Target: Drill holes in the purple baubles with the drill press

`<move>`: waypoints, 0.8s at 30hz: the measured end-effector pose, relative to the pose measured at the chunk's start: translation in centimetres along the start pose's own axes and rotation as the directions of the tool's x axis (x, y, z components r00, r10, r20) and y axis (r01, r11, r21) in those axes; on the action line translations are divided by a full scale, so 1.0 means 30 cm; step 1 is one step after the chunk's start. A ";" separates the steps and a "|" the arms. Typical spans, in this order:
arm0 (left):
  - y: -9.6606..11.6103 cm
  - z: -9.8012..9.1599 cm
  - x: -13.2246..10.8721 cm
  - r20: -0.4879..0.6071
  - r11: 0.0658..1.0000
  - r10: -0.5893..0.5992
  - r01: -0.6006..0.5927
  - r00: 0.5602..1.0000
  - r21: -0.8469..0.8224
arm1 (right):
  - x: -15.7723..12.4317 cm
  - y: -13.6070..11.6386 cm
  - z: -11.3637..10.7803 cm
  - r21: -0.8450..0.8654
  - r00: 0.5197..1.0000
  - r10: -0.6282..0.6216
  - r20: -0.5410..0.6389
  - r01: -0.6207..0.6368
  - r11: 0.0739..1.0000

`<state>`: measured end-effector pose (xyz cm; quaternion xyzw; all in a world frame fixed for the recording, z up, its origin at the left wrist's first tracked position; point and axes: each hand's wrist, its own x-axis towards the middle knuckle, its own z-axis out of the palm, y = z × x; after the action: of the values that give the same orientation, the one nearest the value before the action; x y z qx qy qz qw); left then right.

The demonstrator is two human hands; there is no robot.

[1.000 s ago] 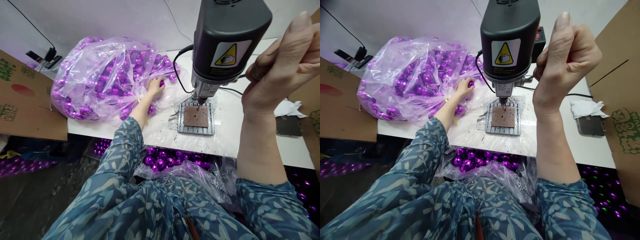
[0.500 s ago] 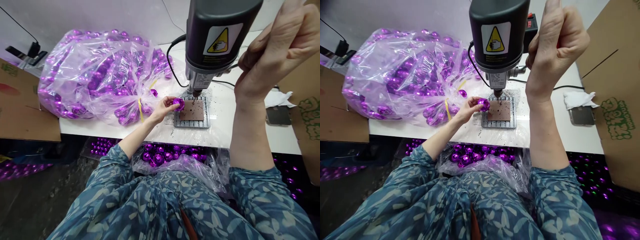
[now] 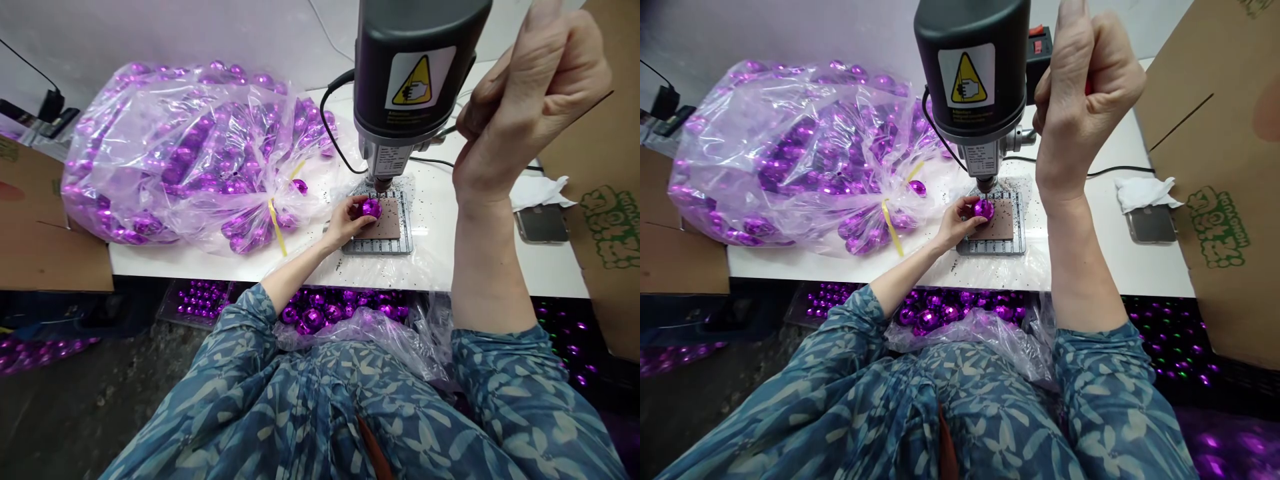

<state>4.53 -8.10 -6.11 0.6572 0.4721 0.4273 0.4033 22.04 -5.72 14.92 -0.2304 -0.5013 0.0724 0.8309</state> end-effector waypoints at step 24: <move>0.010 0.051 -0.036 0.060 0.993 0.115 -0.116 0.992 0.012 | -0.135 -0.052 -0.065 0.072 0.997 -0.011 -0.072 0.016 0.997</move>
<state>5.86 -9.43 -6.50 0.6988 0.4246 0.4266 0.3865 21.58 -9.12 11.63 -0.1993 -0.4700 0.0766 0.8565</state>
